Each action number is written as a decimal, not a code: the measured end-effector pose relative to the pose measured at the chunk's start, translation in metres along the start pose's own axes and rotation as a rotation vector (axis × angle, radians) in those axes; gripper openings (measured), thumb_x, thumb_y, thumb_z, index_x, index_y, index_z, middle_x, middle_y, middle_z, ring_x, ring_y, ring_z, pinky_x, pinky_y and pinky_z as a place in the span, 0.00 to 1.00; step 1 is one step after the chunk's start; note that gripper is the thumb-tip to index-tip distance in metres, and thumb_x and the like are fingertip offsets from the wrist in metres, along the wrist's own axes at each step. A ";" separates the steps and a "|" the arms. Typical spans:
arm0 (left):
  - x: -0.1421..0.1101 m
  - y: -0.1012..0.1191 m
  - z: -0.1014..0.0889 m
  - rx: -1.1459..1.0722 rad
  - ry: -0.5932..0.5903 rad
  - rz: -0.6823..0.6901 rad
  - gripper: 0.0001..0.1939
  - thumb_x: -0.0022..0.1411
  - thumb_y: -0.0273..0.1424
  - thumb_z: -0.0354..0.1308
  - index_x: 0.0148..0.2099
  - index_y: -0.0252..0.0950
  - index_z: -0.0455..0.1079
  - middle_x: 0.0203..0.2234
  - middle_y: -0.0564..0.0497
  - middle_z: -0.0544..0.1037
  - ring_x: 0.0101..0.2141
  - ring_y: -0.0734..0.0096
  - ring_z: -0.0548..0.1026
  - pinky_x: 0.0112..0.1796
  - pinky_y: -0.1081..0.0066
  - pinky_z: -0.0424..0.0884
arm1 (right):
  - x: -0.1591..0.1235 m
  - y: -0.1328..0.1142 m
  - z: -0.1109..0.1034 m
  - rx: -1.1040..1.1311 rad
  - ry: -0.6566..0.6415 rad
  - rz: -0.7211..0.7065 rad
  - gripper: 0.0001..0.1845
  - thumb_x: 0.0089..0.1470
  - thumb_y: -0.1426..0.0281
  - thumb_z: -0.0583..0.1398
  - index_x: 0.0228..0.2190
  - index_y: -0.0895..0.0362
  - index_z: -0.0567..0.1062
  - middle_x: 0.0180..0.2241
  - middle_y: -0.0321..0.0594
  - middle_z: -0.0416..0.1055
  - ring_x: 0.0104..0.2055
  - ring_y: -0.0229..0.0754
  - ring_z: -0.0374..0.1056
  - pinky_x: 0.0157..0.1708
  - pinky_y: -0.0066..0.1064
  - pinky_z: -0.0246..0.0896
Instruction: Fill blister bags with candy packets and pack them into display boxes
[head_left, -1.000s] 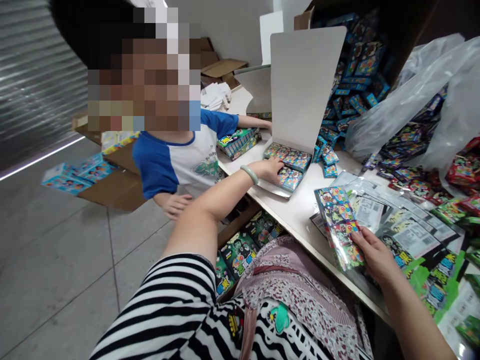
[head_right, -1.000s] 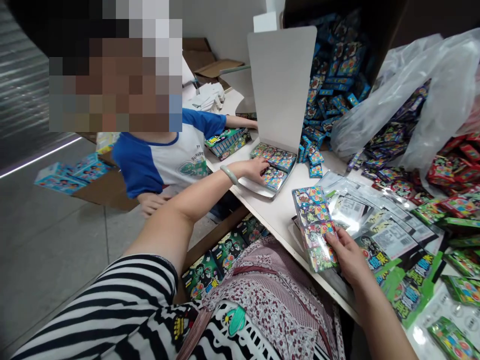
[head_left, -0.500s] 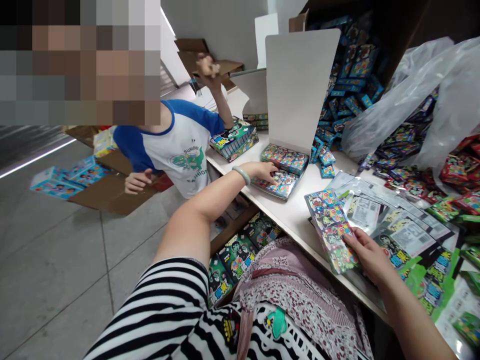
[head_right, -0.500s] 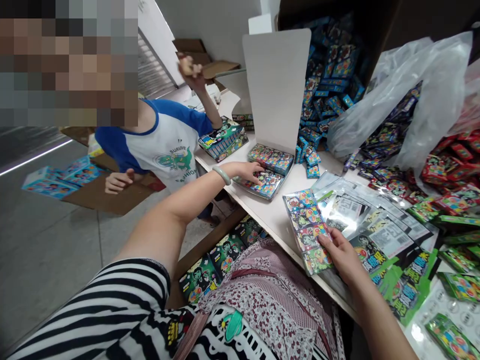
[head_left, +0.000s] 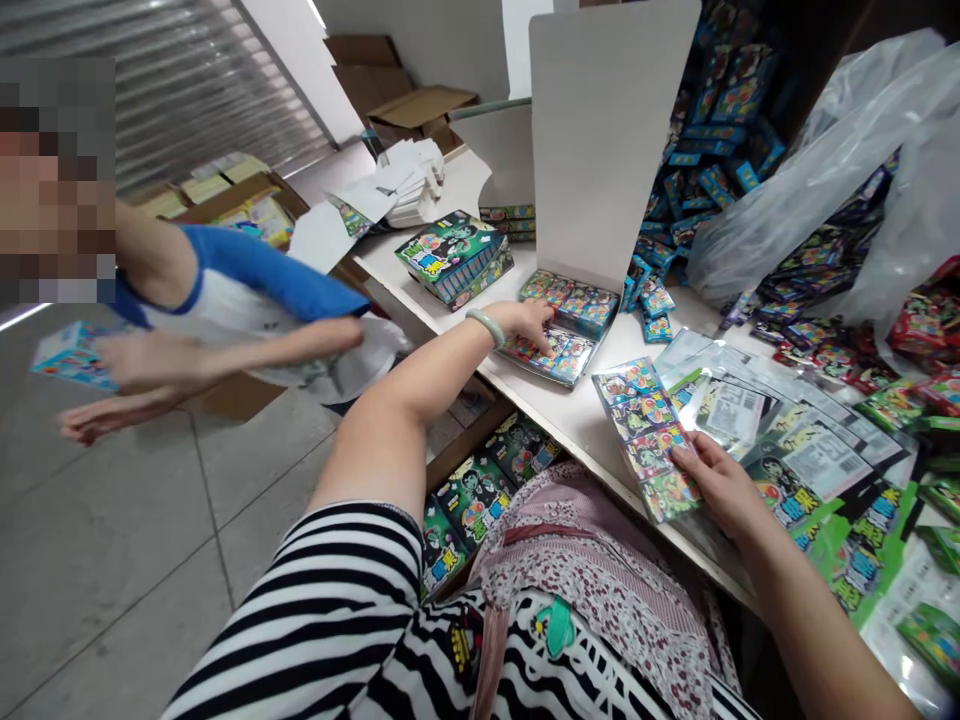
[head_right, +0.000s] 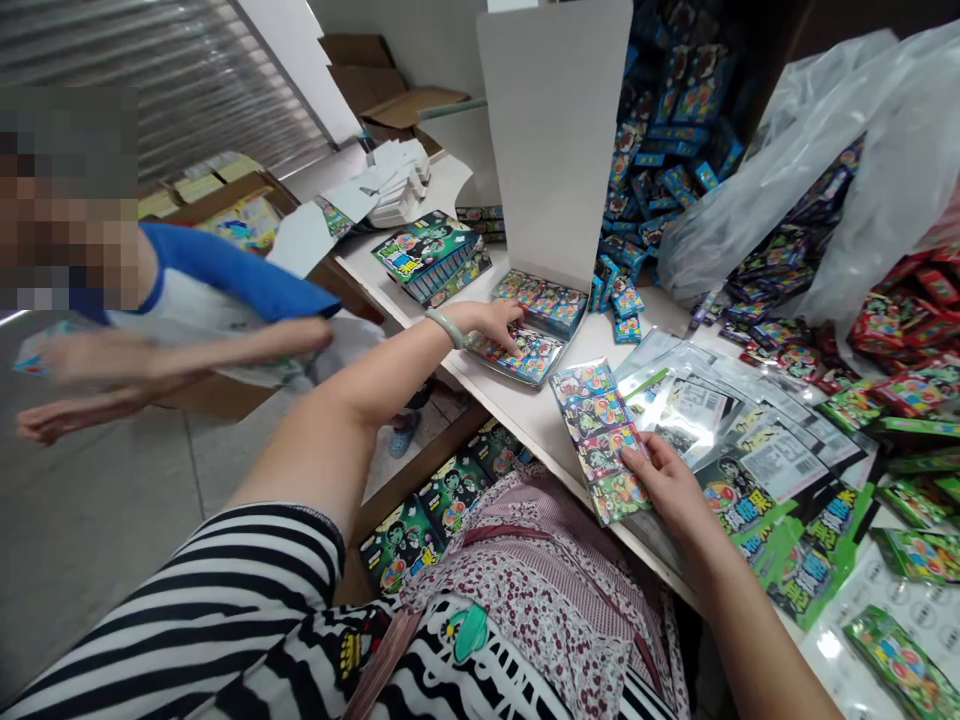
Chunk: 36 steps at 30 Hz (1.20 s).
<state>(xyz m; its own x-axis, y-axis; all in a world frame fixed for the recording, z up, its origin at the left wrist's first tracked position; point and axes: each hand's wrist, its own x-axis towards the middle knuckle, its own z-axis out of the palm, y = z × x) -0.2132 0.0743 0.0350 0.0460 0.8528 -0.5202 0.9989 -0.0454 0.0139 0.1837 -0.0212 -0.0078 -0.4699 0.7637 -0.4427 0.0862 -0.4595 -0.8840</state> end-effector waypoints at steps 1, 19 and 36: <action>-0.001 -0.001 0.002 -0.019 -0.003 0.001 0.49 0.41 0.56 0.66 0.60 0.33 0.67 0.61 0.36 0.67 0.58 0.47 0.68 0.57 0.61 0.67 | 0.000 -0.001 0.000 0.004 0.007 0.007 0.26 0.37 0.48 0.73 0.33 0.50 0.77 0.33 0.35 0.79 0.32 0.44 0.74 0.34 0.33 0.71; -0.063 -0.012 0.020 0.003 0.336 0.239 0.24 0.58 0.34 0.57 0.57 0.35 0.67 0.55 0.41 0.71 0.55 0.52 0.69 0.57 0.58 0.62 | 0.023 -0.029 0.002 -0.248 0.047 -0.261 0.22 0.45 0.50 0.69 0.36 0.50 0.76 0.36 0.34 0.77 0.38 0.44 0.71 0.42 0.35 0.68; -0.084 -0.008 0.042 -0.001 0.370 0.204 0.42 0.63 0.46 0.55 0.73 0.38 0.45 0.63 0.37 0.63 0.62 0.44 0.61 0.62 0.50 0.51 | 0.069 -0.077 0.052 -0.162 0.053 -0.256 0.20 0.39 0.52 0.69 0.33 0.49 0.76 0.32 0.32 0.77 0.33 0.43 0.71 0.38 0.35 0.69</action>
<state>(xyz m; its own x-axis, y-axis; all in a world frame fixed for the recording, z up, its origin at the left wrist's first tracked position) -0.2257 -0.0187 0.0431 0.2435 0.9557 -0.1654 0.9689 -0.2320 0.0855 0.0992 0.0435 0.0375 -0.4485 0.8697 -0.2060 0.1117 -0.1741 -0.9784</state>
